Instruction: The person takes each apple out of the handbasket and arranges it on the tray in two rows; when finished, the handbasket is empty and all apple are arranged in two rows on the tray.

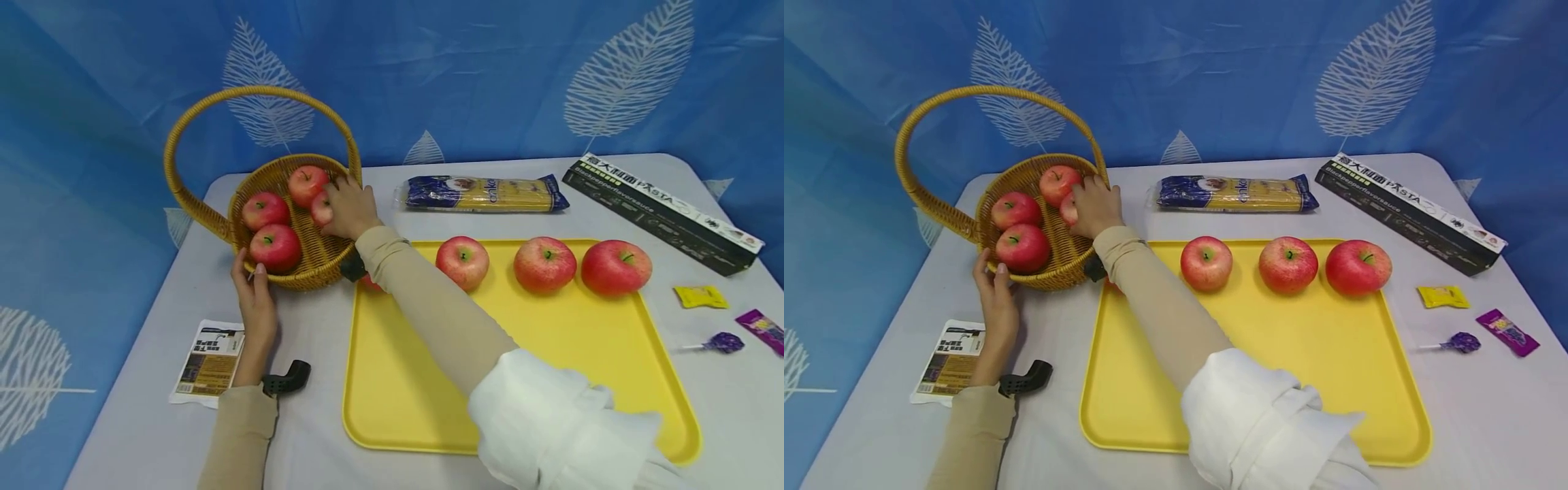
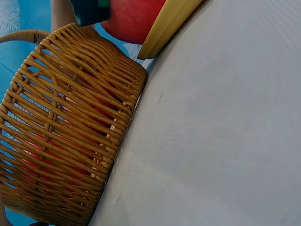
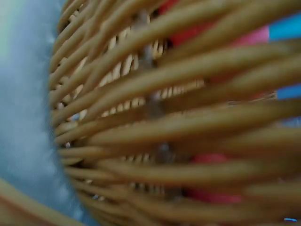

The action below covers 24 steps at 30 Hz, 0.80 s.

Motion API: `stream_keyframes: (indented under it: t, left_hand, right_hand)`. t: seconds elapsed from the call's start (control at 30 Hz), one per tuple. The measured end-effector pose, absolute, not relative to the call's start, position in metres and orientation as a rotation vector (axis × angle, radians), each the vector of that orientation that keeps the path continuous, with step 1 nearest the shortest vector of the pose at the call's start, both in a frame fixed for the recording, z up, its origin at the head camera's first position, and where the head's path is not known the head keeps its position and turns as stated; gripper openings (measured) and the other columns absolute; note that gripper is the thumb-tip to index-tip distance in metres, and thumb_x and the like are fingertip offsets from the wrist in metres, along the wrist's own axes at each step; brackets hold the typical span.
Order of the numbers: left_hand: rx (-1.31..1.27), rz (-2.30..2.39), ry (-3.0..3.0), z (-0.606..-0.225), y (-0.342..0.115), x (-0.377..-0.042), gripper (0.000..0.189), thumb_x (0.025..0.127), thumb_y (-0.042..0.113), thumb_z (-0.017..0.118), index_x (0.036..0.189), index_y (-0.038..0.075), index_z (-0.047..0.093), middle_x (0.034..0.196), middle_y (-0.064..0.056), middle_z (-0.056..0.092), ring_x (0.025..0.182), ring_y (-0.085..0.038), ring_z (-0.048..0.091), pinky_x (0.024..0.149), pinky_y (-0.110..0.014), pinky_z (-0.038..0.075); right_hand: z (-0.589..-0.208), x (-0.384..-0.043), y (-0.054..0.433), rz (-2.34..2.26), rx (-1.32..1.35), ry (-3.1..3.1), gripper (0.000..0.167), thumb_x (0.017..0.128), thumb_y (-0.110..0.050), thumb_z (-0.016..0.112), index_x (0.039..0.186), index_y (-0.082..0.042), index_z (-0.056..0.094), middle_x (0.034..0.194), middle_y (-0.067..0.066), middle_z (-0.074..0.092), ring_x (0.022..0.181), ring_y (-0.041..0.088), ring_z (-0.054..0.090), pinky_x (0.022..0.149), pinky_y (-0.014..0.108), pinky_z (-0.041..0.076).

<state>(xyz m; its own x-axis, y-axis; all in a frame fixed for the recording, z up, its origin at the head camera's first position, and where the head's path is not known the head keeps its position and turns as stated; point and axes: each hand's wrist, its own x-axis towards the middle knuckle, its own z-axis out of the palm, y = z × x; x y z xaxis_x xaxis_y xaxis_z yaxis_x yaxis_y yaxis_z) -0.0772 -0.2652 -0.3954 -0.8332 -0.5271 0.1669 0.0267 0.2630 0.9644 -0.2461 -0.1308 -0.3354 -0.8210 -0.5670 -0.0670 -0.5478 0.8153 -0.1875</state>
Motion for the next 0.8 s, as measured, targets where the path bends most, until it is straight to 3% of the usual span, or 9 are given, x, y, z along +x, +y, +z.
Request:
stream_keyframes:
  t: [0.2, 0.37, 0.47, 0.8]
  left_hand:
    - [0.482, -1.551, -2.097, -0.397, -0.263, -0.078, 0.047, 0.098, 0.028, 0.033, 0.142, 0.019, 0.02, 0.148, -0.004, 0.021, 0.132, -0.02, 0.027, 0.106, -0.03, 0.025]
    - [0.465, -1.596, -2.065, -0.397, -0.264, -0.079, 0.047, 0.098, 0.027, 0.034, 0.142, 0.017, 0.02, 0.147, -0.003, 0.021, 0.133, -0.018, 0.026, 0.107, -0.031, 0.024]
    - [0.452, -1.608, -2.061, -0.397, -0.262, -0.081, 0.047, 0.098, 0.026, 0.034, 0.142, 0.017, 0.02, 0.147, -0.004, 0.021, 0.133, -0.019, 0.026, 0.107, -0.03, 0.024]
    - [0.455, -1.587, -2.079, -0.399, -0.265, -0.079, 0.047, 0.098, 0.03, 0.034, 0.141, 0.02, 0.02, 0.147, -0.003, 0.021, 0.133, -0.017, 0.026, 0.107, -0.03, 0.023]
  right_hand:
    - [-0.32, -0.24, -0.122, -0.577, -0.892, 2.758, 0.079, 0.068, -0.057, 0.066, 0.135, -0.026, 0.039, 0.137, 0.001, 0.038, 0.123, 0.021, 0.037, 0.094, 0.047, 0.034]
    - [-0.293, -0.214, -0.094, -0.99, -1.016, 2.582, 0.072, 0.069, -0.047, 0.068, 0.133, -0.027, 0.042, 0.125, 0.0, 0.043, 0.104, 0.015, 0.049, 0.088, 0.033, 0.043]
    - [-0.285, -0.192, -0.065, -1.149, -1.129, 2.481, 0.067, 0.07, -0.043, 0.072, 0.13, -0.026, 0.047, 0.121, 0.001, 0.044, 0.1, 0.011, 0.05, 0.085, 0.028, 0.045]
    - [-0.34, -0.105, 0.006, -1.031, -1.503, 2.251, 0.061, 0.068, -0.04, 0.075, 0.123, -0.03, 0.05, 0.119, -0.002, 0.04, 0.105, 0.006, 0.044, 0.087, 0.022, 0.042]
